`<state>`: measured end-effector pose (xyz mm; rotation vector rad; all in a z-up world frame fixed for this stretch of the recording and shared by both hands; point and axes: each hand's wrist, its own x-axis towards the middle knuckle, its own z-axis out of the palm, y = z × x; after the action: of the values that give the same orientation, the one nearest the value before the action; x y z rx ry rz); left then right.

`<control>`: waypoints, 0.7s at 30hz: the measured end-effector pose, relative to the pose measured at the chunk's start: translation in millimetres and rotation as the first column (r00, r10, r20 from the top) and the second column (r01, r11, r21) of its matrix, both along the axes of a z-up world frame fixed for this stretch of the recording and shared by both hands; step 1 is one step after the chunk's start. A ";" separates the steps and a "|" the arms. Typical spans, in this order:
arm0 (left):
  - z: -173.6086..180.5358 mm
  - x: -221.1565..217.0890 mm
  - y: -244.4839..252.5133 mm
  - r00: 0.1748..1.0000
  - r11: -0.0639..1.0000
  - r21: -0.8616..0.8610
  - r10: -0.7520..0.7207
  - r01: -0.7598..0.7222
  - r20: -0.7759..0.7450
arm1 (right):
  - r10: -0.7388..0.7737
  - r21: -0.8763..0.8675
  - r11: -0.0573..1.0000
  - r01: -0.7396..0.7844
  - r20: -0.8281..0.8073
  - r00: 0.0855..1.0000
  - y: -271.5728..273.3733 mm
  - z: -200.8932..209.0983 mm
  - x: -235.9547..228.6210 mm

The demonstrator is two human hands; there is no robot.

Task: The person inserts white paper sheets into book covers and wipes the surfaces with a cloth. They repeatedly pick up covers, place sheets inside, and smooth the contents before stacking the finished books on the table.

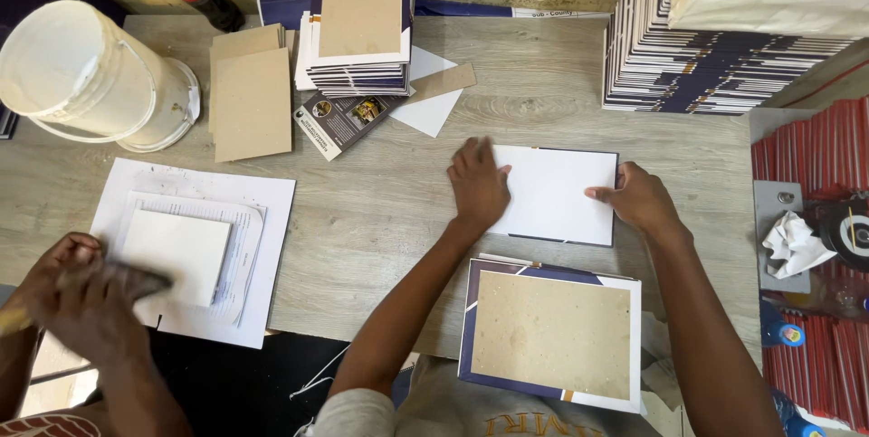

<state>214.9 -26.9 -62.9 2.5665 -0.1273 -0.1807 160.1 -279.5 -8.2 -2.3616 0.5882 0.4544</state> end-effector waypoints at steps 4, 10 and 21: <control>29.6 -4.5 -5.4 0.928 0.900 0.253 -0.372 0.356 0.017 | 0.094 -0.185 0.978 -0.098 -0.033 0.995 8.8 16.7 1.8; 11.9 -1.6 -28.5 0.653 0.579 0.385 -0.752 0.719 -0.089 | 0.119 -0.246 0.961 -0.126 -0.043 0.992 5.5 5.5 1.6; -17.6 3.3 -32.6 0.614 0.589 0.397 -0.786 0.704 0.077 | 0.544 -0.510 0.817 -0.270 0.524 0.655 18.4 -106.2 8.9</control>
<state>218.3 -59.5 -80.4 2.6719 -1.4239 -0.2048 169.0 -261.1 -114.4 -2.8061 -0.2473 -0.3666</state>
